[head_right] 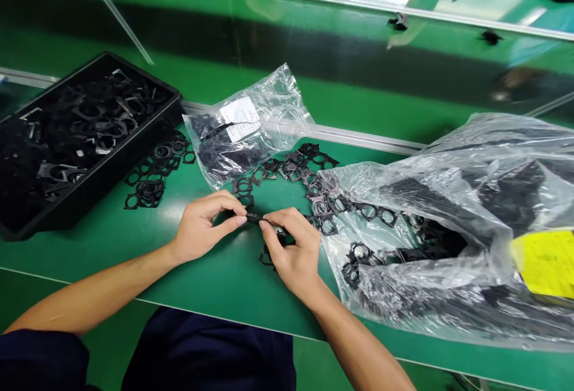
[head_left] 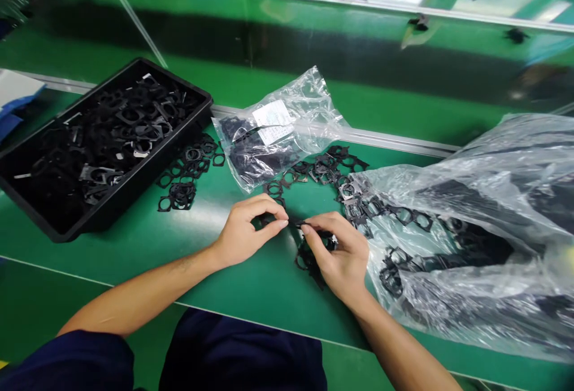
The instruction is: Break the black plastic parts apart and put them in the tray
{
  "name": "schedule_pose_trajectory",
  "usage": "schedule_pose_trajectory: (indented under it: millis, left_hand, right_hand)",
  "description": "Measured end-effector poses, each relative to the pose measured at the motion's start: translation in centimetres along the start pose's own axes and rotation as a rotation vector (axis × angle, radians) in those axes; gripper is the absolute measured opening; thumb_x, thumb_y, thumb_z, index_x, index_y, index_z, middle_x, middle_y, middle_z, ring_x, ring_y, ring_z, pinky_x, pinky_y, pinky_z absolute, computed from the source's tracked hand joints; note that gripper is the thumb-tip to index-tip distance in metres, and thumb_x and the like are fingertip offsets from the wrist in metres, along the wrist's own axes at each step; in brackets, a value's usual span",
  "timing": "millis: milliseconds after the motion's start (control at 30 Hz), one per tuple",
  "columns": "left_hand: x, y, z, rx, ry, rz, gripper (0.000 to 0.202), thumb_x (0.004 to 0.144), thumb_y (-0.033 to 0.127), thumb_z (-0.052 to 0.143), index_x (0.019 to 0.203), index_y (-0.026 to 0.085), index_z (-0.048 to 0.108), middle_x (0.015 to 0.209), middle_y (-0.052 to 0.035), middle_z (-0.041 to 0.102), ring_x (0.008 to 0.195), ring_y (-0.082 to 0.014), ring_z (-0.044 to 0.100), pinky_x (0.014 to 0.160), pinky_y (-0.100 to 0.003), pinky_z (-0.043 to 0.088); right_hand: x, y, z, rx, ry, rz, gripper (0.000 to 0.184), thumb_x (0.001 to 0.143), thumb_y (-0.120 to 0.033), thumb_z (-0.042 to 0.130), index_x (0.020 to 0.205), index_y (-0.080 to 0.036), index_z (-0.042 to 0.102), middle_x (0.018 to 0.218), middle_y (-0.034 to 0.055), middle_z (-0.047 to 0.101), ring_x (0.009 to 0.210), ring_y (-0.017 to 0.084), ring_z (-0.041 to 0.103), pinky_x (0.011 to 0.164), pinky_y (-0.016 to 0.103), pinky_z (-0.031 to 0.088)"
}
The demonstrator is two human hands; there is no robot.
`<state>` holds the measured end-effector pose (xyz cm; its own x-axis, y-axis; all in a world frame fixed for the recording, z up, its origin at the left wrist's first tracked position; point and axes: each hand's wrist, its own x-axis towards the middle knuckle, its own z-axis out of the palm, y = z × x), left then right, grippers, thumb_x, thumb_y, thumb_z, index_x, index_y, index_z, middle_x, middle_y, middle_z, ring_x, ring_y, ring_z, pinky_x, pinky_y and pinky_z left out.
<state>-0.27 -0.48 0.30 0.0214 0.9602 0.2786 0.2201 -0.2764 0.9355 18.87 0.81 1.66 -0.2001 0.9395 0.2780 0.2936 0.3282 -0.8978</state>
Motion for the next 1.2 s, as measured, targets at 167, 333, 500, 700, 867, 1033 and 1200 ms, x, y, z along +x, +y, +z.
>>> schedule_pose_trajectory:
  millis: [167, 333, 500, 700, 867, 1033, 1200]
  left_hand:
    - [-0.1, 0.0, 0.2, 0.034, -0.045, 0.002, 0.004, 0.092, 0.016, 0.066, 0.090, 0.017, 0.069, 0.081, -0.0019, 0.069, 0.074, -0.0116, 0.066, 0.070, -0.022, 0.055]
    - [0.0, -0.6, -0.1, 0.187, -0.096, 0.288, 0.019, 0.092, 0.010, 0.064, 0.107, 0.019, 0.072, 0.096, -0.0057, 0.070, 0.089, -0.0148, 0.068, 0.080, -0.028, 0.057]
    - [0.0, -0.6, -0.4, 0.256, 0.024, 0.350, 0.015, 0.091, 0.013, 0.067, 0.101, 0.021, 0.075, 0.094, -0.0045, 0.070, 0.086, -0.0145, 0.068, 0.077, -0.027, 0.057]
    - [0.1, -0.6, -0.6, 0.192, 0.021, 0.256, 0.013, 0.091, 0.016, 0.069, 0.101, 0.021, 0.077, 0.084, -0.0036, 0.073, 0.076, -0.0130, 0.068, 0.070, -0.024, 0.056]
    - [0.0, -0.5, -0.3, 0.150, 0.034, 0.228, 0.006, 0.089, 0.021, 0.073, 0.095, 0.020, 0.076, 0.081, -0.0040, 0.075, 0.074, -0.0139, 0.068, 0.069, -0.025, 0.056]
    - [0.1, -0.5, -0.4, 0.126, 0.016, 0.270, 0.004, 0.090, 0.018, 0.071, 0.091, 0.020, 0.075, 0.080, -0.0037, 0.073, 0.075, -0.0144, 0.069, 0.070, -0.026, 0.056]
    - [0.1, -0.4, -0.4, 0.124, -0.007, 0.307, 0.005, 0.088, 0.014, 0.073, 0.092, 0.018, 0.072, 0.081, -0.0037, 0.073, 0.076, -0.0139, 0.068, 0.071, -0.026, 0.056]
  right_hand:
    - [0.6, 0.2, 0.0, 0.391, -0.041, 0.440, 0.012, 0.078, -0.028, 0.081, 0.080, -0.022, 0.071, 0.067, -0.0029, 0.064, 0.060, 0.013, 0.063, 0.061, 0.027, 0.057]
    - [1.3, 0.5, -0.1, 0.673, -0.091, 0.704, 0.032, 0.068, -0.038, 0.090, 0.085, -0.022, 0.068, 0.059, -0.0078, 0.059, 0.051, 0.011, 0.065, 0.058, 0.023, 0.057]
    - [1.0, 0.3, 0.0, 0.466, -0.132, 0.533, 0.020, 0.085, -0.040, 0.076, 0.085, -0.021, 0.069, 0.068, -0.0017, 0.067, 0.059, 0.013, 0.067, 0.063, 0.026, 0.058]
    - [0.3, 0.0, -0.2, 0.148, -0.099, 0.104, 0.010, 0.087, -0.022, 0.072, 0.096, -0.024, 0.072, 0.096, 0.0055, 0.071, 0.086, 0.019, 0.068, 0.077, 0.033, 0.061]
    - [0.2, 0.2, -0.2, 0.117, -0.081, 0.057, 0.003, 0.089, -0.020, 0.070, 0.090, -0.023, 0.071, 0.088, 0.0052, 0.070, 0.075, 0.017, 0.066, 0.070, 0.032, 0.060]
    - [0.2, 0.2, -0.2, 0.123, -0.099, 0.062, 0.003, 0.089, -0.020, 0.070, 0.089, -0.023, 0.072, 0.089, 0.0059, 0.070, 0.076, 0.018, 0.065, 0.064, 0.030, 0.059]
    - [0.2, 0.3, 0.0, 0.179, -0.085, 0.104, 0.007, 0.089, -0.019, 0.069, 0.093, -0.023, 0.072, 0.095, 0.0053, 0.070, 0.080, 0.016, 0.067, 0.067, 0.028, 0.061]
